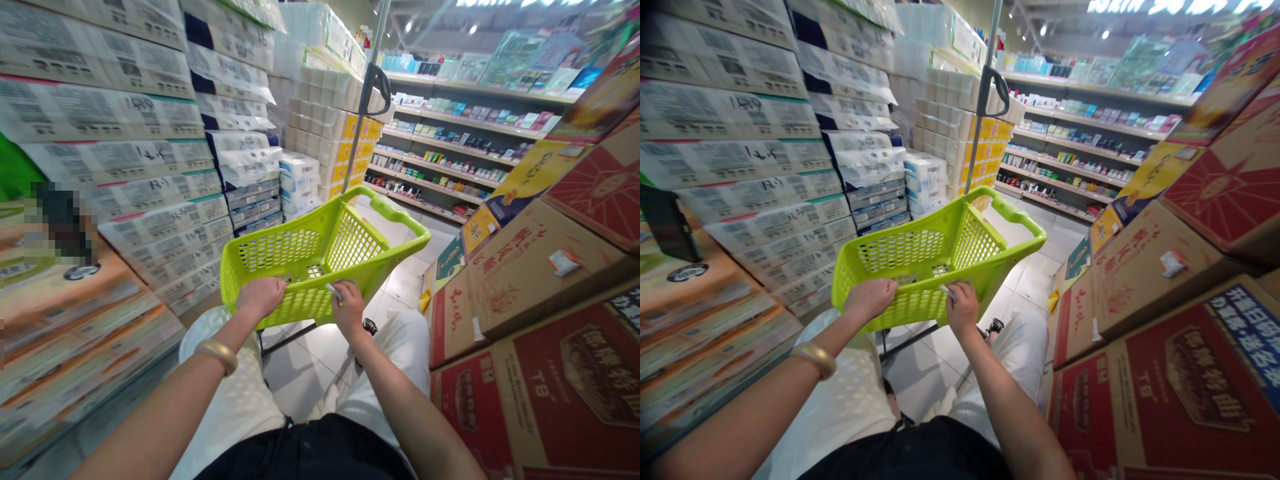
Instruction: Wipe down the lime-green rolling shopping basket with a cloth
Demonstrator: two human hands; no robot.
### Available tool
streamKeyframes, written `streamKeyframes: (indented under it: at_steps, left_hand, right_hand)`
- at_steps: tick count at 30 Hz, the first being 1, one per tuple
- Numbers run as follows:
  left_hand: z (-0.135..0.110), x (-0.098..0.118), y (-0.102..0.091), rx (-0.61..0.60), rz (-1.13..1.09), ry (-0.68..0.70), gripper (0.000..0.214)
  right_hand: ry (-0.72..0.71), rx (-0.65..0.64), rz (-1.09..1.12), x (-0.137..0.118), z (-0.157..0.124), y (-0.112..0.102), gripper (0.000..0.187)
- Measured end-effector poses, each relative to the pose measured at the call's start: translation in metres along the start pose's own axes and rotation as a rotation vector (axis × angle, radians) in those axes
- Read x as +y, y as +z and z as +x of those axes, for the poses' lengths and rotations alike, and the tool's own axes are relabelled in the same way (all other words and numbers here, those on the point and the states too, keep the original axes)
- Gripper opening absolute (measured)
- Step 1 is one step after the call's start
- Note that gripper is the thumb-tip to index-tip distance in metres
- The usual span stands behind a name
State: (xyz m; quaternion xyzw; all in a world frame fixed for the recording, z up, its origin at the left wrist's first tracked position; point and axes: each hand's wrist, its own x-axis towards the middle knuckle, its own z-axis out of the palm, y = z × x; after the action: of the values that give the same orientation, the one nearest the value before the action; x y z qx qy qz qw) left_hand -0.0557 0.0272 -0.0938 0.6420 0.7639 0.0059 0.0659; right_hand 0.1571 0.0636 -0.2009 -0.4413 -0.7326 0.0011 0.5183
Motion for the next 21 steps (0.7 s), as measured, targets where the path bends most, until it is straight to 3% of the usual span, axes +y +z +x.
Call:
streamKeyframes:
  at_steps: [5, 9, 15, 18, 21]
  left_hand:
    - [0.0, -0.001, 0.0, 0.0, 0.006, 0.006, 0.059]
    - [0.0, -0.002, 0.0, -0.001, 0.007, 0.008, 0.06]
    - [0.003, -0.002, 0.003, 0.008, -0.007, 0.013, 0.06]
    - [0.004, -0.001, 0.004, 0.014, -0.014, 0.006, 0.059]
    - [0.003, -0.001, 0.004, 0.014, -0.02, 0.019, 0.059]
  right_hand:
    - [-0.267, -0.169, -0.031, -0.023, 0.01, 0.002, 0.032]
    - [-0.37, -0.255, -0.076, 0.004, 0.017, -0.011, 0.031]
    - [-0.145, -0.159, -0.154, 0.057, 0.009, -0.041, 0.028]
    - [-0.128, -0.116, -0.133, 0.059, 0.004, -0.044, 0.027]
    - [-0.102, -0.028, -0.104, 0.042, 0.011, -0.044, 0.024]
